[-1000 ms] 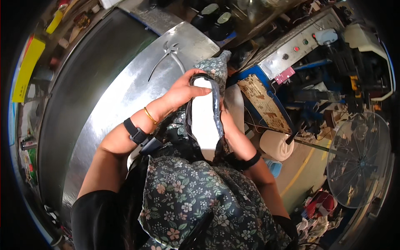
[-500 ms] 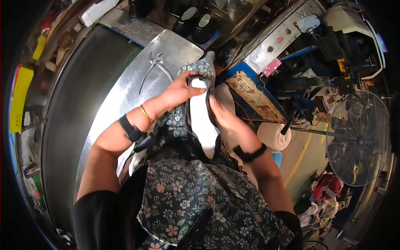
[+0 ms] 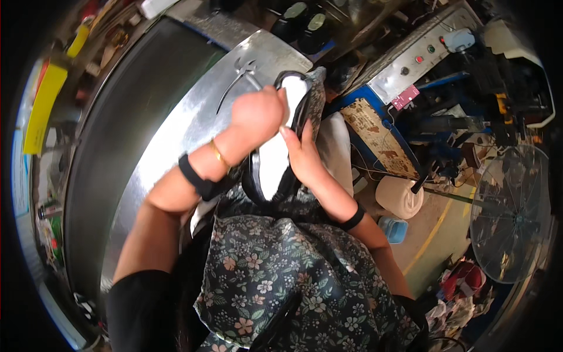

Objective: Assembling and inspecting shoe components at an industrial workstation.

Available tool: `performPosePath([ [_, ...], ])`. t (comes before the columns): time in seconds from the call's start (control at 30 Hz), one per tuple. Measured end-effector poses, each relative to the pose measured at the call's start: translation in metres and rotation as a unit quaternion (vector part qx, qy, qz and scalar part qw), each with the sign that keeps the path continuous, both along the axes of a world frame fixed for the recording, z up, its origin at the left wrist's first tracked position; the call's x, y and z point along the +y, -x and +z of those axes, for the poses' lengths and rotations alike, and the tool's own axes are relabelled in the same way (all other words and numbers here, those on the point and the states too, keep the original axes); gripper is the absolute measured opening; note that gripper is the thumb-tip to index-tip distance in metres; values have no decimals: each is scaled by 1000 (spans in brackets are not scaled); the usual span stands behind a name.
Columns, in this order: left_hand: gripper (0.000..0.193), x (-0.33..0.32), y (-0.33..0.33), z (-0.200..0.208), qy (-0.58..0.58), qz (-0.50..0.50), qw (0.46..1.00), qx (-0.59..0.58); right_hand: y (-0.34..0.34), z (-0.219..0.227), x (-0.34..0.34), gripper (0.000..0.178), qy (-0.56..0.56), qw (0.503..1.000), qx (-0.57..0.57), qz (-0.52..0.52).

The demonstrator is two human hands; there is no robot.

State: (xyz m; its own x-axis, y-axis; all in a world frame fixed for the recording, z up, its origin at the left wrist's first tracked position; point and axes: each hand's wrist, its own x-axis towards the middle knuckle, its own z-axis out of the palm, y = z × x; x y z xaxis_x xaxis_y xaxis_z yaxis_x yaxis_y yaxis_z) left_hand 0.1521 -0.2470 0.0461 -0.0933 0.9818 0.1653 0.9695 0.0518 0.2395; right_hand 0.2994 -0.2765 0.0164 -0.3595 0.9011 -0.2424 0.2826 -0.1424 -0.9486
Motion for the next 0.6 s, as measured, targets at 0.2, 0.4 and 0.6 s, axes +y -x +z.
performPosePath([
  [0.2,72,-22,65,-31,255,-223,859,-385,7,-38,-4,77,41,978,194,-58],
  [0.4,55,-72,11,-37,66,-11,948,-310,10,-34,-19,77,-188,981,-23,-41],
  [0.6,72,2,23,-6,156,-53,568,-807,-23,-32,-8,69,-102,993,33,50],
])
